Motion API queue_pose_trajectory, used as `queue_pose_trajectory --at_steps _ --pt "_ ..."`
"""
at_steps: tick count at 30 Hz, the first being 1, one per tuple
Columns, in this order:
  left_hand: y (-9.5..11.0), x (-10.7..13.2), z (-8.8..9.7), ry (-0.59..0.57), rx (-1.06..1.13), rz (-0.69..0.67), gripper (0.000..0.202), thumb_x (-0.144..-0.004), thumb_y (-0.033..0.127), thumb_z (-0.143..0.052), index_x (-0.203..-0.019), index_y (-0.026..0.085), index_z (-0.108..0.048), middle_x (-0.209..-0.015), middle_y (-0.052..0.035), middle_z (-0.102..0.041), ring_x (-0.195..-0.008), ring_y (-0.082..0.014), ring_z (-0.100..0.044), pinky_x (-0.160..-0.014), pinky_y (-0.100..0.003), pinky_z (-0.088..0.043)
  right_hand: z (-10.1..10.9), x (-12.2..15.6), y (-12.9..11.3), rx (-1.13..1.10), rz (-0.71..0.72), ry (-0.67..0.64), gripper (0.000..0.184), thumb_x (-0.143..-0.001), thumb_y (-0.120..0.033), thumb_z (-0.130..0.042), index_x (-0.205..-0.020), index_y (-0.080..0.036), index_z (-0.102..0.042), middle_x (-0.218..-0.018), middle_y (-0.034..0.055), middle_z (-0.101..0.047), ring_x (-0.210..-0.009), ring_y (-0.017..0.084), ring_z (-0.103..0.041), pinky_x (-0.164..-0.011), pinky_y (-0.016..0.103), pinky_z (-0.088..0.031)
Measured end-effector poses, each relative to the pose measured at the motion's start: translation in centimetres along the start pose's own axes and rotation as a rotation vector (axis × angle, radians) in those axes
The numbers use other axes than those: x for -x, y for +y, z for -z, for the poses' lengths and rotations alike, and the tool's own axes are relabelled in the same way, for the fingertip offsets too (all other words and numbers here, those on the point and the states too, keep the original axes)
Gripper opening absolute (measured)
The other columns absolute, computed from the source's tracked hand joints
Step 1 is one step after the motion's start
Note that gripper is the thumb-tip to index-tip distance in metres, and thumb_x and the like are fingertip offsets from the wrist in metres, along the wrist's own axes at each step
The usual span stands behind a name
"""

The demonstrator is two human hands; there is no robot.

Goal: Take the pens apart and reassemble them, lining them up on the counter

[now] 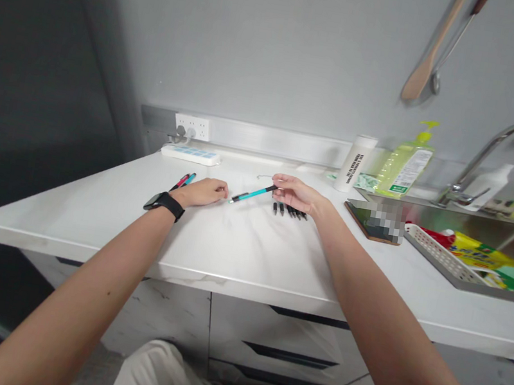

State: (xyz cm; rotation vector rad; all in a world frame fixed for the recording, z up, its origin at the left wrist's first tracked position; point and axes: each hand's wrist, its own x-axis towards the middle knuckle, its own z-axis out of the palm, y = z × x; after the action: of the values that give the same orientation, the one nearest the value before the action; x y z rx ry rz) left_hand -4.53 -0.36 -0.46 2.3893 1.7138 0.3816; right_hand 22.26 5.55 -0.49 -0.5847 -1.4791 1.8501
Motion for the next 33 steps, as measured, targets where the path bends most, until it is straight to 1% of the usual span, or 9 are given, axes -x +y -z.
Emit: queue_pose_trajectory --at_steps 6,10,13,15,18,21,27,31,33 --pt "-0.20 -0.08 -0.17 0.016 0.029 -0.017 0.026 -0.073 0.029 -0.039 -0.083 0.019 -0.062 -0.080 -0.0022 -0.065 -0.074 -0.0167 -0.057 -0.074 -0.026 -0.042 -0.47 0.07 -0.19 -0.002 0.010 0.043 0.026 -0.074 -0.001 -0.065 -0.093 -0.015 -0.057 -0.080 0.0018 -0.066 -0.065 0.008 -0.064 -0.062 0.020 -0.056" --pt "0.06 0.12 -0.01 0.010 0.041 0.004 0.024 -0.073 0.027 -0.040 -0.082 0.019 -0.061 -0.077 -0.0019 -0.065 -0.074 -0.0166 -0.057 -0.072 -0.026 -0.042 -0.45 -0.22 -0.07 -0.013 -0.015 0.053 0.004 -0.083 -0.009 -0.059 -0.084 -0.013 -0.058 -0.066 -0.0002 -0.061 -0.046 0.003 -0.051 -0.044 0.011 -0.046" --pt "0.23 0.21 0.09 0.003 0.025 0.014 0.025 -0.073 0.028 -0.040 -0.083 0.019 -0.061 -0.077 -0.0018 -0.064 -0.074 -0.0164 -0.057 -0.072 -0.026 -0.042 -0.28 -0.16 -0.02 -0.020 -0.007 0.079 0.009 -0.082 -0.006 -0.059 -0.085 -0.013 -0.057 -0.071 0.0011 -0.064 -0.051 0.004 -0.056 -0.050 0.012 -0.050" --pt "0.25 0.19 0.09 0.002 0.015 0.009 0.026 -0.074 0.029 -0.039 -0.084 0.019 -0.061 -0.079 -0.0020 -0.065 -0.076 -0.0164 -0.057 -0.073 -0.025 -0.042 -0.18 -0.02 -0.04 -0.025 -0.025 0.037 0.017 -0.079 -0.002 -0.060 -0.092 -0.014 -0.057 -0.074 0.0014 -0.065 -0.057 0.005 -0.060 -0.057 0.015 -0.053" --pt "0.15 0.09 0.03 -0.001 0.006 -0.001 0.026 -0.074 0.029 -0.038 -0.083 0.019 -0.061 -0.083 -0.0030 -0.066 -0.078 -0.0168 -0.058 -0.075 -0.026 -0.042 -0.11 0.10 -0.05 -0.019 -0.035 -0.031 0.018 -0.081 -0.005 -0.059 -0.097 -0.014 -0.057 -0.072 0.0006 -0.062 -0.055 0.005 -0.058 -0.055 0.016 -0.052" --pt "0.03 0.01 -0.02 0.008 0.011 -0.014 0.026 -0.074 0.029 -0.038 -0.083 0.019 -0.061 -0.084 -0.0035 -0.066 -0.078 -0.0171 -0.058 -0.076 -0.026 -0.042 -0.21 0.05 -0.05 -0.010 -0.027 0.003 0.019 -0.081 -0.004 -0.057 -0.097 -0.014 -0.055 -0.077 0.0016 -0.063 -0.057 0.006 -0.058 -0.055 0.017 -0.051" --pt "0.01 0.08 0.01 -0.006 0.002 -0.004 0.027 -0.075 0.029 -0.038 -0.085 0.018 -0.061 -0.081 -0.0032 -0.065 -0.075 -0.0168 -0.057 -0.073 -0.026 -0.042 -0.64 -0.05 -0.05 -0.074 -0.083 -0.021 0.022 -0.081 0.000 -0.044 -0.093 -0.016 -0.055 -0.061 -0.0048 -0.049 -0.039 0.002 -0.036 -0.038 0.013 -0.032" --pt "-0.16 -0.05 -0.05 -0.002 0.003 -0.009 0.028 -0.074 0.029 -0.038 -0.086 0.019 -0.061 -0.080 -0.0029 -0.066 -0.075 -0.0172 -0.058 -0.073 -0.027 -0.042 -0.65 -0.09 0.23 -0.040 -0.084 0.031 0.023 -0.080 0.000 -0.047 -0.097 -0.013 -0.056 -0.069 0.0001 -0.055 -0.051 0.004 -0.048 -0.048 0.015 -0.042" --pt "-0.20 -0.10 -0.07 0.003 0.014 -0.015 0.028 -0.073 0.029 -0.039 -0.085 0.019 -0.062 -0.081 -0.0032 -0.066 -0.077 -0.0177 -0.058 -0.075 -0.027 -0.042 -0.48 -0.16 0.33 -0.017 -0.073 0.036 0.021 -0.080 -0.001 -0.050 -0.096 -0.014 -0.057 -0.070 0.0000 -0.055 -0.052 0.004 -0.049 -0.049 0.015 -0.043"
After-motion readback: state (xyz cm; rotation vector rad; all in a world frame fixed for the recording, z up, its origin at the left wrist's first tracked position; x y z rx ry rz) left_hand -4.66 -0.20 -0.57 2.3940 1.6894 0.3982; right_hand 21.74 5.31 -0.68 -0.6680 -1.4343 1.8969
